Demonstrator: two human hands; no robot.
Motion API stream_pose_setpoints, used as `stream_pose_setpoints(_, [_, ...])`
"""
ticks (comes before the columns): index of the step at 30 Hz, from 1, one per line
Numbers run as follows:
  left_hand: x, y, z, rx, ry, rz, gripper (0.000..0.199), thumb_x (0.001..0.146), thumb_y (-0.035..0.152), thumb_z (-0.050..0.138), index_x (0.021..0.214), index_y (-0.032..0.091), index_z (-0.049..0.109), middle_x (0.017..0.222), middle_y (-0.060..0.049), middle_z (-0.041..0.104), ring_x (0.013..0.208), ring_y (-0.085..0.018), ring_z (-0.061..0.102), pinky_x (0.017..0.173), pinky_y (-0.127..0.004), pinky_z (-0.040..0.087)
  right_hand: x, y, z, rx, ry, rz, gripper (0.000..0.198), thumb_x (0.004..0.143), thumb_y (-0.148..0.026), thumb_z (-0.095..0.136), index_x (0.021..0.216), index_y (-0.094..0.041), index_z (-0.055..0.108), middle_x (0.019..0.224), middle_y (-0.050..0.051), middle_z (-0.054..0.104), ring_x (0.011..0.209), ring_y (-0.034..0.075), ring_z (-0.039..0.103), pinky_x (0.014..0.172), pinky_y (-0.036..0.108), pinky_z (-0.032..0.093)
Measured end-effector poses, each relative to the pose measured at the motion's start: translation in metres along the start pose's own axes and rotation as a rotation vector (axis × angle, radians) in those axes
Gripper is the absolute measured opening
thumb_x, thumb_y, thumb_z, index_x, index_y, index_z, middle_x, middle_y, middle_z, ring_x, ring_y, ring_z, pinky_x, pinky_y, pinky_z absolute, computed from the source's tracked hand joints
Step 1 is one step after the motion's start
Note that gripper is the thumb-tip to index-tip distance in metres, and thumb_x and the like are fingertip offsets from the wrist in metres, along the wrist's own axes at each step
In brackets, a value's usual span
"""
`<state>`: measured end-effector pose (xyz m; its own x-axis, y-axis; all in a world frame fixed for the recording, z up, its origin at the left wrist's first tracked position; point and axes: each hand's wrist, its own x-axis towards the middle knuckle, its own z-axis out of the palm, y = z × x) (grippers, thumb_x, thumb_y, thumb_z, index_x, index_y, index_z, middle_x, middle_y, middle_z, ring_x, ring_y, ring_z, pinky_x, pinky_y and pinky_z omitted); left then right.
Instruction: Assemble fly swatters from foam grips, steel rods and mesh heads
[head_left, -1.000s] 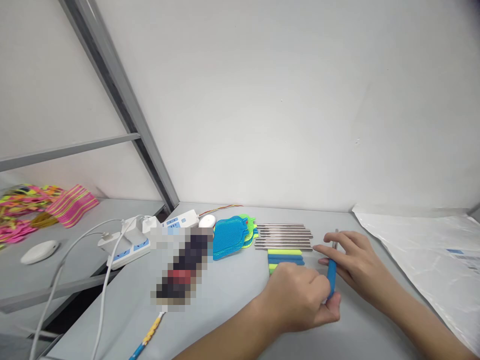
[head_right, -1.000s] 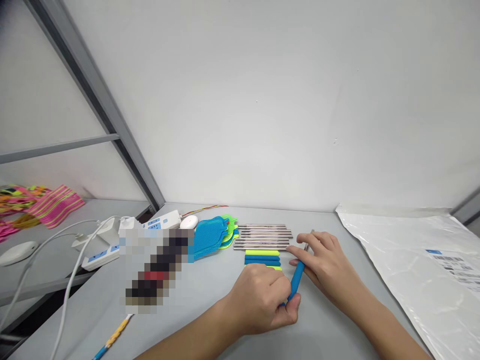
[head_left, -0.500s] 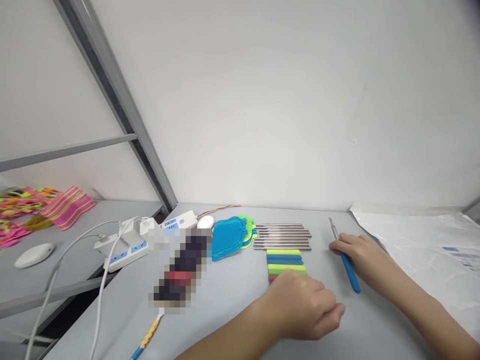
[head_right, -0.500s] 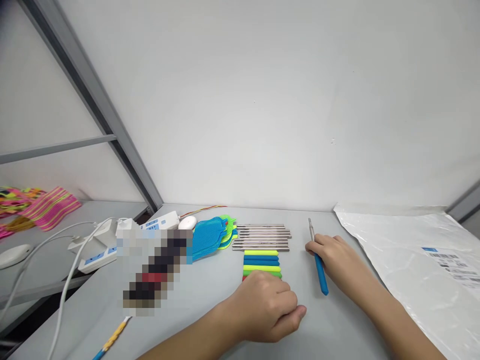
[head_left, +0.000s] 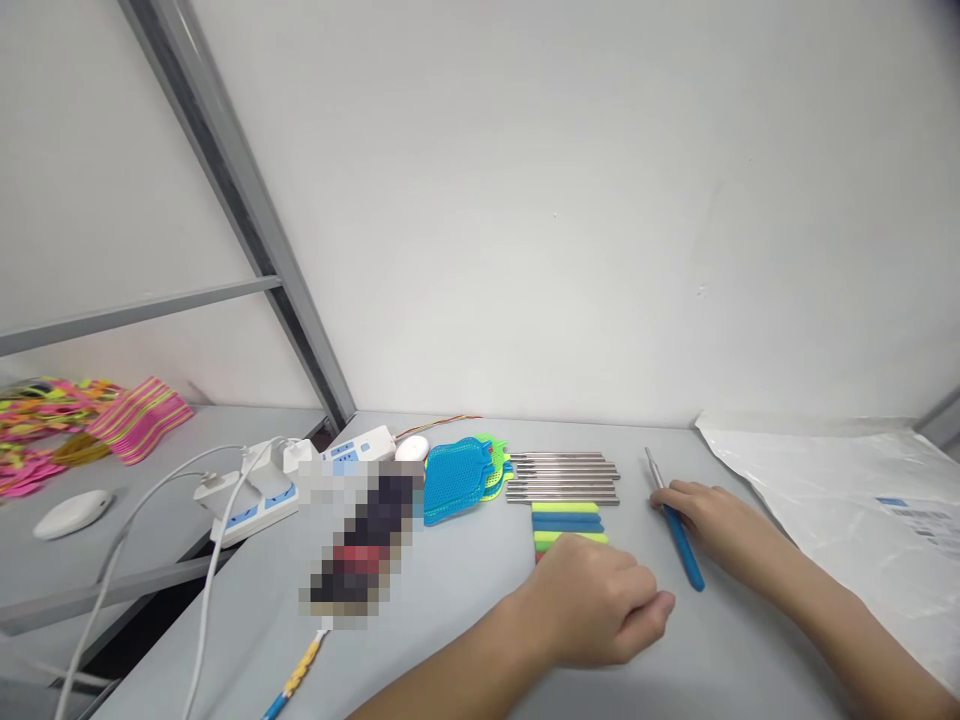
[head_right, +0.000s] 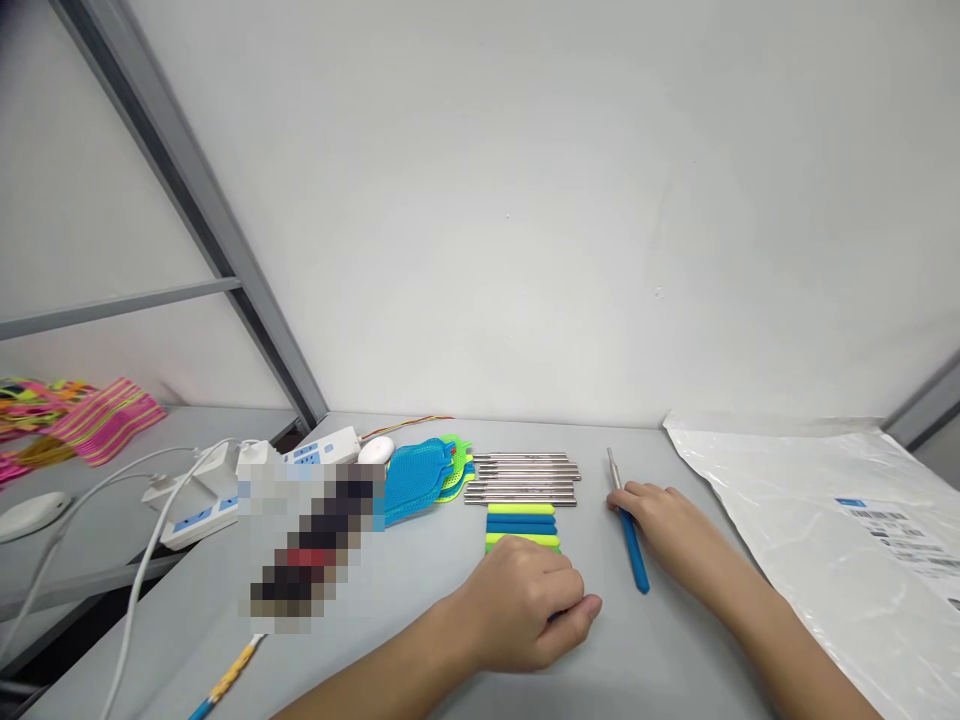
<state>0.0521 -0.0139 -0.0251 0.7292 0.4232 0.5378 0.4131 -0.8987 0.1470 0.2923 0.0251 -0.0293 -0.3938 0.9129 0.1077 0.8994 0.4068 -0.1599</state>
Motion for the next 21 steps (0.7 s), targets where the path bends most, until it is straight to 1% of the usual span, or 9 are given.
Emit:
stream_pose_setpoints(4, [0.000,-0.007,-0.003,0.007,0.013,-0.013,0.032,0.087,0.028,0.048,0.057,0.018,0.045,0.052,0.003,0.051,0.049,-0.009,0.048,0.045,-0.026,0.025,0.000,-0.007,0.000,0.022,0.012,-0.023,0.043,0.086,-0.009,0.032,0.108,-0.024,0.066,0.093,0.006,0.064,0.080,0.019,0.062,0.072,0.033,0.045])
stream_pose_setpoints(8, [0.002,-0.027,-0.017,0.072,0.003,-0.043,0.028,0.090,0.028,0.046,0.064,0.018,0.051,0.059,0.002,0.057,0.056,-0.011,0.053,0.050,-0.027,0.028,0.000,-0.013,-0.001,0.075,0.002,-0.022,0.042,0.086,-0.011,0.033,0.112,-0.024,0.064,0.098,0.007,0.063,0.087,0.020,0.063,0.076,0.032,0.048])
stream_pose_setpoints(11, [0.006,-0.044,-0.033,0.174,-0.031,-0.147,0.029,0.092,0.027,0.044,0.065,0.018,0.052,0.061,0.001,0.056,0.058,-0.012,0.052,0.051,-0.028,0.028,0.000,-0.014,0.000,0.090,-0.018,-0.014,0.045,0.085,-0.010,0.033,0.117,-0.025,0.061,0.100,0.006,0.062,0.086,0.018,0.063,0.076,0.030,0.048])
stream_pose_setpoints(13, [0.006,-0.054,-0.045,0.212,-0.068,-0.191,0.029,0.094,0.027,0.042,0.068,0.019,0.053,0.065,0.000,0.057,0.063,-0.014,0.053,0.055,-0.028,0.031,0.000,-0.015,0.000,0.078,-0.035,0.003,0.046,0.085,-0.010,0.033,0.118,-0.026,0.060,0.101,0.006,0.061,0.086,0.018,0.063,0.076,0.031,0.047])
stream_pose_setpoints(15, [0.004,-0.061,-0.057,0.223,-0.104,-0.234,0.030,0.095,0.027,0.039,0.070,0.019,0.053,0.068,-0.001,0.058,0.069,-0.015,0.053,0.061,-0.028,0.034,0.000,-0.016,-0.001,0.072,-0.041,0.009,0.046,0.086,-0.010,0.032,0.118,-0.027,0.060,0.101,0.006,0.060,0.086,0.018,0.062,0.075,0.031,0.047])
stream_pose_setpoints(17, [-0.001,-0.066,-0.069,0.228,-0.125,-0.319,0.032,0.096,0.030,0.037,0.072,0.019,0.054,0.071,-0.002,0.059,0.073,-0.017,0.052,0.067,-0.029,0.037,-0.001,-0.018,-0.003,0.076,-0.038,0.007,0.045,0.086,-0.010,0.032,0.116,-0.027,0.060,0.100,0.005,0.059,0.084,0.018,0.062,0.073,0.030,0.047])
stream_pose_setpoints(19, [-0.009,-0.072,-0.080,0.231,-0.122,-0.440,0.031,0.097,0.036,0.037,0.080,0.020,0.057,0.082,-0.003,0.061,0.084,-0.019,0.053,0.075,-0.031,0.038,-0.002,-0.019,-0.004,0.084,-0.022,0.008,0.044,0.087,-0.010,0.031,0.116,-0.026,0.060,0.099,0.006,0.058,0.080,0.017,0.061,0.070,0.029,0.046])
stream_pose_setpoints(21, [-0.019,-0.081,-0.090,0.225,-0.128,-0.565,0.031,0.095,0.045,0.039,0.091,0.021,0.059,0.097,-0.004,0.062,0.097,-0.022,0.051,0.082,-0.034,0.038,-0.002,-0.021,-0.004,0.086,-0.002,0.009,0.043,0.088,-0.010,0.031,0.118,-0.025,0.058,0.100,0.006,0.057,0.077,0.017,0.061,0.069,0.029,0.047])
